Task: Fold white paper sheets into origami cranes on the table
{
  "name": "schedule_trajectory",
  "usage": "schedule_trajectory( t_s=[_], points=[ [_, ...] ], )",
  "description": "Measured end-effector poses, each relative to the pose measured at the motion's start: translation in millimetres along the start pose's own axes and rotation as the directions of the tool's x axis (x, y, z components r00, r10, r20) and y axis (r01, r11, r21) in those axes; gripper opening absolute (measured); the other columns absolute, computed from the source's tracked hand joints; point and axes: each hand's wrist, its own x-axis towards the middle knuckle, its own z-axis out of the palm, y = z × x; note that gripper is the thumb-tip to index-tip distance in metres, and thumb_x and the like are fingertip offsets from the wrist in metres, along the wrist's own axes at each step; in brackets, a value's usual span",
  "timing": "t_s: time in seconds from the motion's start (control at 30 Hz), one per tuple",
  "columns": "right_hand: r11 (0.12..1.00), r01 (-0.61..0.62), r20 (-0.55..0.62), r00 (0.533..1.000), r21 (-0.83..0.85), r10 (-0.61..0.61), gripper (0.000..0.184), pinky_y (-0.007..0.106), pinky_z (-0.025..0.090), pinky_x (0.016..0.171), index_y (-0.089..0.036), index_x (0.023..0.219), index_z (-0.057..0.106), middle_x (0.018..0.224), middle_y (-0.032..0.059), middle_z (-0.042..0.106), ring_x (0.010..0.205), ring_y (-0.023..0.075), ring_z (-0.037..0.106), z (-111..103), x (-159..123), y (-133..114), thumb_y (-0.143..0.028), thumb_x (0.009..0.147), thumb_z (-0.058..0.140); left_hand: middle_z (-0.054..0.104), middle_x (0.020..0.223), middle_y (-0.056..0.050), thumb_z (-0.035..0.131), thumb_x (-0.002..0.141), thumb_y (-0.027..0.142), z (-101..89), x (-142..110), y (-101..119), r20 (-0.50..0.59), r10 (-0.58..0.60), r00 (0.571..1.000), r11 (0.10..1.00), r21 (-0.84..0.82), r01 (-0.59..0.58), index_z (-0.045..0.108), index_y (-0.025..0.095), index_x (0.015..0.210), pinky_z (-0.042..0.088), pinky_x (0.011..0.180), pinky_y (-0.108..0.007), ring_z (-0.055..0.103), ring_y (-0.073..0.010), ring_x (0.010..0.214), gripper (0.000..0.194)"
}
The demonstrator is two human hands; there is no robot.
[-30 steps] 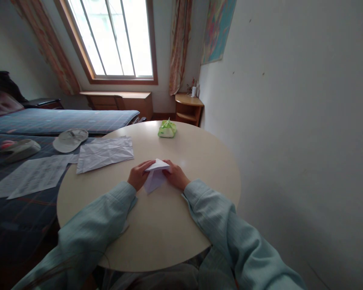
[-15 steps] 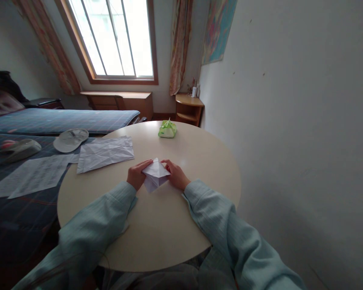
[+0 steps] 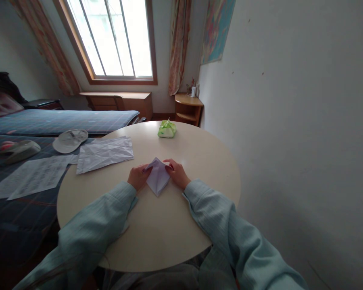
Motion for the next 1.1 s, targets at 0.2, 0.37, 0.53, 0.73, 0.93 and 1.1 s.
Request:
schedule_trajectory(
  t_s=[0.2, 0.37, 0.53, 0.73, 0.93, 1.1],
  points=[
    [0.999, 0.035, 0.025, 0.999, 0.034, -0.036, 0.022, 0.023, 0.039, 0.064, -0.015, 0.091, 0.056, 0.081, 0.0028, 0.060, 0.070, 0.0132, 0.052, -1.0, 0.1, 2.2, -0.022, 0.074, 0.044, 0.063, 0.085, -0.001, 0.042, 0.077, 0.030, -1.4, 0.0, 1.3, 0.000, 0.003, 1.000, 1.000, -0.004, -0.003, 0.062, 0.023, 0.089, 0.043, 0.063, -0.020, 0.057, -0.0122, 0.070, 0.025],
    [0.999, 0.033, 0.042, 0.999, -0.026, -0.032, 0.024, 0.022, 0.037, 0.061, -0.014, 0.094, 0.055, 0.074, 0.0017, 0.059, 0.063, 0.0114, 0.049, -0.7, -1.4, -1.5, -0.018, 0.074, 0.042, 0.060, 0.097, -0.003, 0.044, 0.076, 0.025, -5.3, 0.1, 5.5, -0.070, 0.051, 0.996, 0.999, -0.003, -0.051, 0.059, 0.020, 0.095, 0.041, 0.076, -0.020, 0.055, -0.0136, 0.087, 0.025],
    [0.985, 0.089, 0.044, 0.996, -0.145, -0.084, 0.025, 0.019, 0.033, 0.055, -0.014, 0.095, 0.055, 0.061, -0.0022, 0.051, 0.054, 0.0087, 0.042, 5.1, -3.2, -3.1, -0.014, 0.073, 0.042, 0.061, 0.094, -0.001, 0.046, 0.075, 0.029, -8.1, -1.1, 11.1, -0.039, -0.048, 0.998, 0.996, 0.074, 0.050, 0.058, 0.024, 0.095, 0.040, 0.069, -0.019, 0.056, -0.0134, 0.083, 0.024],
    [0.974, 0.113, 0.027, 0.994, -0.198, -0.110, 0.025, 0.018, 0.029, 0.053, -0.015, 0.095, 0.054, 0.056, -0.0044, 0.043, 0.052, 0.0081, 0.040, 15.0, -6.8, -8.4, -0.012, 0.073, 0.043, 0.061, 0.085, -0.002, 0.043, 0.076, 0.036, -13.2, 0.1, 22.7, -0.014, -0.175, 0.985, 0.959, 0.222, 0.173, 0.059, 0.024, 0.086, 0.036, 0.057, -0.020, 0.058, -0.0145, 0.073, 0.022],
    [0.982, 0.058, -0.016, 0.998, -0.180, -0.062, 0.025, 0.019, 0.030, 0.052, -0.015, 0.095, 0.054, 0.056, -0.0039, 0.045, 0.052, 0.0089, 0.041, 19.0, -7.6, -13.3, -0.011, 0.072, 0.043, 0.059, 0.082, -0.003, 0.044, 0.075, 0.038, -11.2, 2.8, 25.1, -0.023, -0.187, 0.982, 0.939, 0.288, 0.186, 0.058, 0.020, 0.080, 0.031, 0.051, -0.020, 0.056, -0.0140, 0.068, 0.023],
    [0.981, 0.029, -0.020, 0.999, -0.190, -0.033, 0.025, 0.020, 0.031, 0.054, -0.016, 0.095, 0.053, 0.058, -0.0025, 0.048, 0.053, 0.0098, 0.043, 19.6, -7.2, -13.8, -0.013, 0.073, 0.042, 0.058, 0.078, -0.003, 0.043, 0.076, 0.037, -9.8, 4.4, 25.5, -0.031, -0.188, 0.982, 0.938, 0.290, 0.189, 0.057, 0.018, 0.076, 0.029, 0.049, -0.021, 0.055, -0.0138, 0.067, 0.023]
  ],
)
